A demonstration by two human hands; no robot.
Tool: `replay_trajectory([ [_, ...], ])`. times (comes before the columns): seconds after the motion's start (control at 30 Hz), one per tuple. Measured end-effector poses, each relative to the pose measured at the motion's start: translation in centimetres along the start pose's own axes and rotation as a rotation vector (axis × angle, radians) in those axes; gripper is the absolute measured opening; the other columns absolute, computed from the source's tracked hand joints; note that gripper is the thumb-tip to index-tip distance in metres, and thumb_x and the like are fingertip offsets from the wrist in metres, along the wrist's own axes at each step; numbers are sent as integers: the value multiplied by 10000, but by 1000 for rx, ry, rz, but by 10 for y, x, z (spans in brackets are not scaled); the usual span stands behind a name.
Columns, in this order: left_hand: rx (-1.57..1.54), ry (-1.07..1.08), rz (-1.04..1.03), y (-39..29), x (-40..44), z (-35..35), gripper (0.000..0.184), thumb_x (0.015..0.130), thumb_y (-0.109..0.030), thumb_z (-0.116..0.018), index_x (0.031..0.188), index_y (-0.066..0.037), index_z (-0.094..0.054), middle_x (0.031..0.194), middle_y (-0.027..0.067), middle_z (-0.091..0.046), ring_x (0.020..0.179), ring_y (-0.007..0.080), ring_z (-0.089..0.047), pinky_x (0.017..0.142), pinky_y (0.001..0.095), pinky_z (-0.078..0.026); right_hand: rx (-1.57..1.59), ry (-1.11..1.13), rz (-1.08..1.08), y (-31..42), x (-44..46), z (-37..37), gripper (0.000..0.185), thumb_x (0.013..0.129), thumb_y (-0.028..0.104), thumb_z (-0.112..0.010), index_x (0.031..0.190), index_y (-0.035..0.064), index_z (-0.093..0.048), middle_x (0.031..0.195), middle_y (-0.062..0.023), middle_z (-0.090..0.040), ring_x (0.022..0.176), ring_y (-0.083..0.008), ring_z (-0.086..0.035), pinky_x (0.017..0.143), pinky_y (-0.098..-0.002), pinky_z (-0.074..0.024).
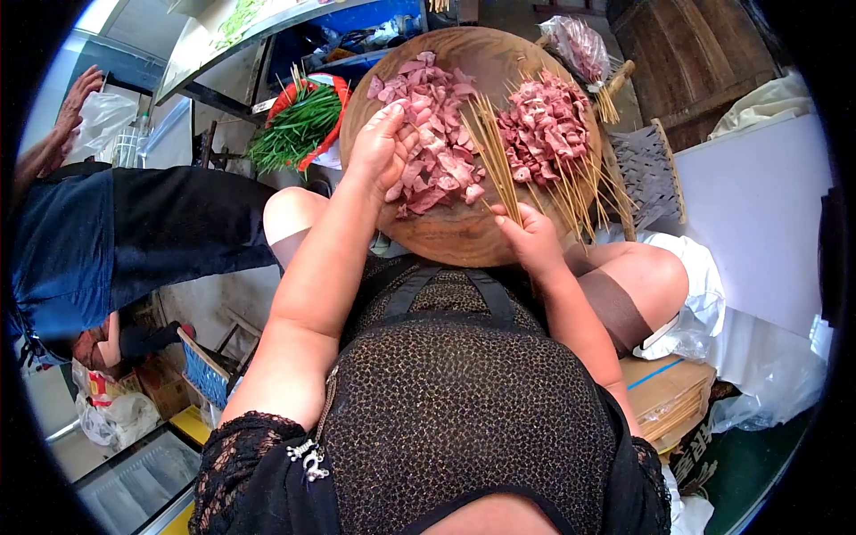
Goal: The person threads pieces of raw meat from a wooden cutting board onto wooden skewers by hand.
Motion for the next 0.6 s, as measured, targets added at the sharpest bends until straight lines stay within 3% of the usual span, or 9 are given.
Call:
replay_trajectory([
  [0.33, -52, -38, 2, 8, 1, -6, 235, 920, -142, -420, 1082, 24, -463, 1081, 154, -560, 990, 256, -564, 768, 402, -514, 39, -55, 75, -5, -1, -10, 161, 852, 89, -551, 998, 39, -593, 640, 75, -455, 541, -14, -395, 491, -174, -329],
  [0.4, -43, -34, -7, 10, -2, -11, 235, 919, -143, -423, 1086, 17, -463, 1082, 154, -560, 987, 253, -565, 769, 400, -513, 44, -72, 96, -6, -1, -12, 182, 859, 98, -543, 1026, 36, -576, 627, 106, -411, 513, 8, -333, 468, -148, -258],
  [0.5, -33, -26, 1, 11, -5, -16, 218, 912, -135, -440, 1081, 0, -467, 1075, 145, -566, 971, 241, -570, 780, 389, -510, 23, -79, 86, -2, -2, -10, 168, 856, 99, -547, 1005, 34, -589, 655, 74, -460, 553, -16, -402, 505, -172, -336],
  [0.6, 10, 19, 27, 13, -6, -18, 198, 901, -122, -463, 1068, -14, -471, 1050, 128, -583, 940, 218, -582, 783, 366, -507, 47, -76, 70, -1, -2, -10, 169, 859, 104, -543, 1004, 30, -589, 658, 73, -465, 553, -17, -404, 508, -171, -340],
])
Point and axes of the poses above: each hand's wrist, its own x-axis towards the middle knuckle, its own z-axis out of the back of the hand, y = z × x, the point moved 4 cm from there along x, towards the middle knuckle
